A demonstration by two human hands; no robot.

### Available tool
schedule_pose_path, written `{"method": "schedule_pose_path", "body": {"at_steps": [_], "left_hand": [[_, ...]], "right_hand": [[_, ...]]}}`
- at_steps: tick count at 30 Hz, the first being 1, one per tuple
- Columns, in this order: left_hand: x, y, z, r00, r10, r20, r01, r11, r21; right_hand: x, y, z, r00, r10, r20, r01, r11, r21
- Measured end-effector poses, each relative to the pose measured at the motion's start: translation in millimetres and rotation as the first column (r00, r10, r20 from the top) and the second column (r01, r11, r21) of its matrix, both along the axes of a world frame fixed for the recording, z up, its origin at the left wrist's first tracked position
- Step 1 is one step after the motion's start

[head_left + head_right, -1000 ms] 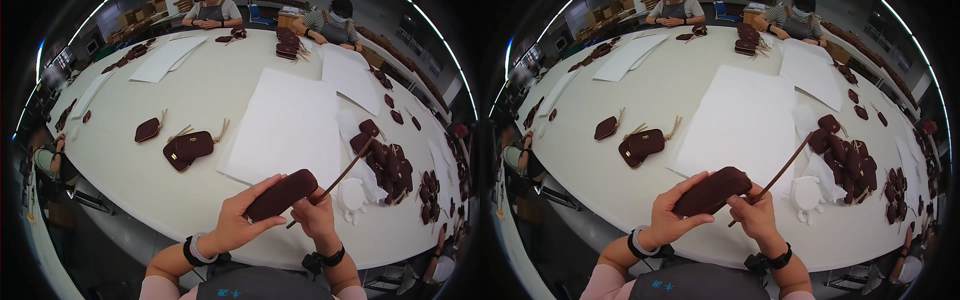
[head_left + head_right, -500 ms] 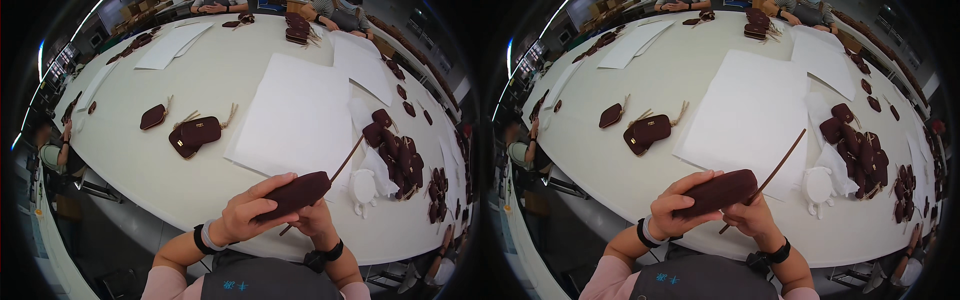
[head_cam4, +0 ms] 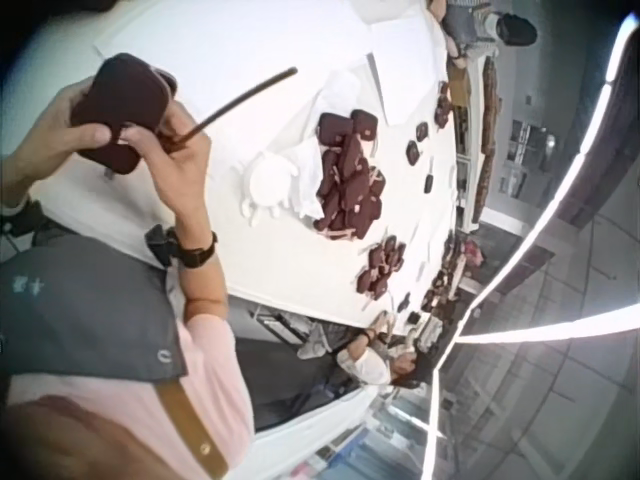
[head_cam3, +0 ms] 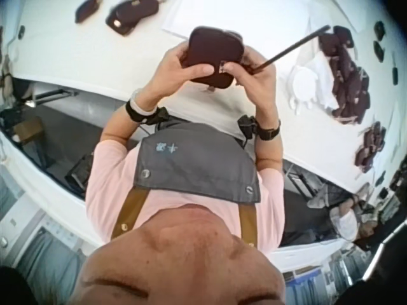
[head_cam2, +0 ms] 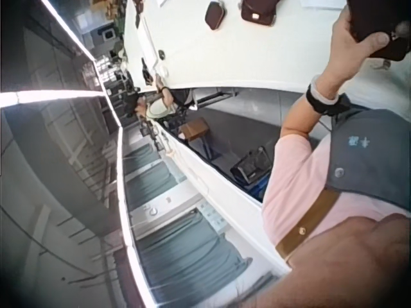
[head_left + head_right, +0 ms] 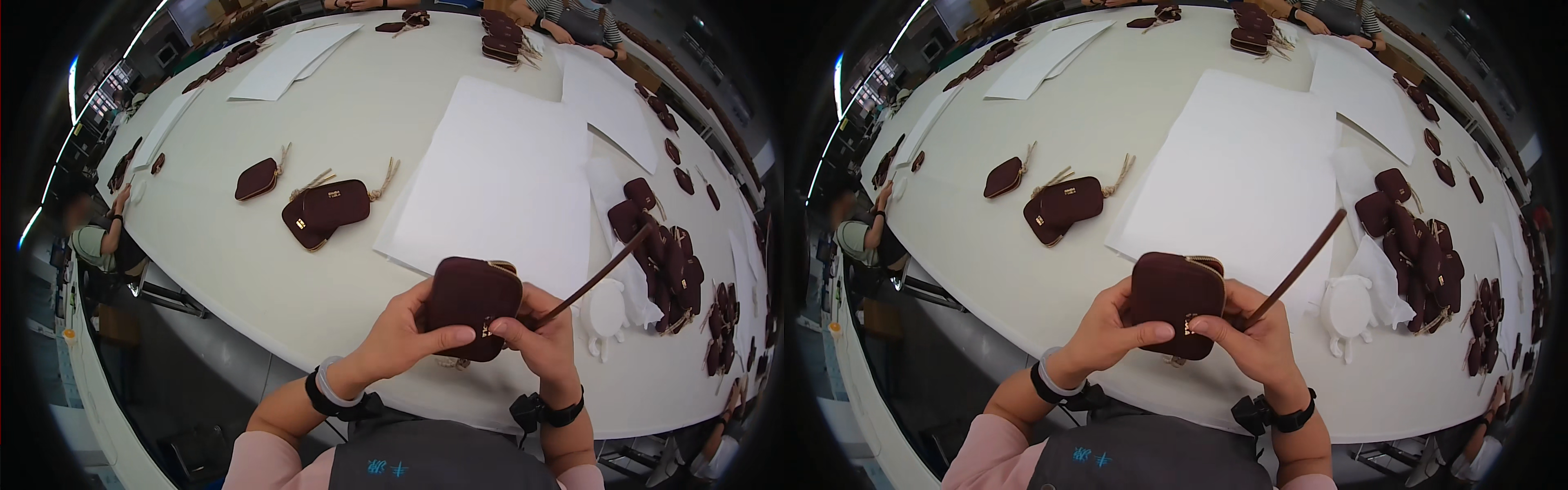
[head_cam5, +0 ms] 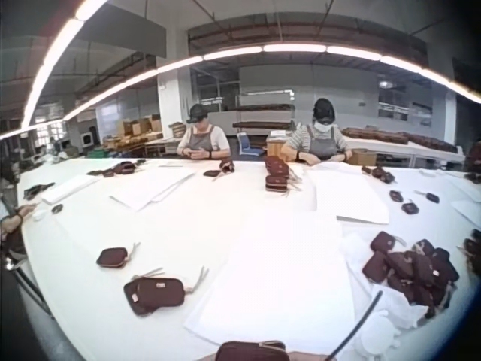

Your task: The person stuffs white tissue paper into small maroon pouches to maintain their shape. They open the pouches, insert the paper, and zip them closed, repeating the process for multiple items on a white table.

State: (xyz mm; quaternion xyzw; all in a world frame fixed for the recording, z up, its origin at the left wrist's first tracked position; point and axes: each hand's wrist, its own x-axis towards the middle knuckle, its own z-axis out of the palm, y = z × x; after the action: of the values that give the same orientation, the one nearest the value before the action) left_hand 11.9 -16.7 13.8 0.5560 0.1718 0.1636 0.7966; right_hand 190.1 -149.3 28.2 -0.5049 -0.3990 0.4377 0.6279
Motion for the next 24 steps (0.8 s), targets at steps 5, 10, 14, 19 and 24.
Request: {"method": "schedule_pose_path", "body": {"at_steps": [5, 10, 14, 19, 24], "left_hand": [[-14, 21, -26, 0.938, 0.226, 0.264, -0.025, 0.802, -0.596], [-23, 40, -38, 0.812, 0.152, 0.563, 0.351, 0.644, -0.680], [-24, 29, -37, 0.833, 0.131, 0.537, 0.343, 0.639, -0.688], [-25, 24, -32, 0.848, 0.033, 0.530, 0.358, 0.702, -0.616], [-32, 20, -29, 0.953, -0.040, 0.302, 0.171, 0.890, -0.422]], "right_hand": [[16, -15, 29, 0.786, -0.217, 0.580, 0.227, 0.972, 0.056], [-5, -43, 48, 0.429, -0.314, 0.847, 0.351, 0.922, 0.164], [-10, -49, 72, 0.227, -0.296, 0.928, 0.275, 0.933, 0.230], [-23, -43, 105, -0.001, -0.184, 0.983, 0.296, 0.939, 0.176], [-30, -35, 119, -0.145, -0.160, 0.976, 0.256, 0.947, 0.194]]}}
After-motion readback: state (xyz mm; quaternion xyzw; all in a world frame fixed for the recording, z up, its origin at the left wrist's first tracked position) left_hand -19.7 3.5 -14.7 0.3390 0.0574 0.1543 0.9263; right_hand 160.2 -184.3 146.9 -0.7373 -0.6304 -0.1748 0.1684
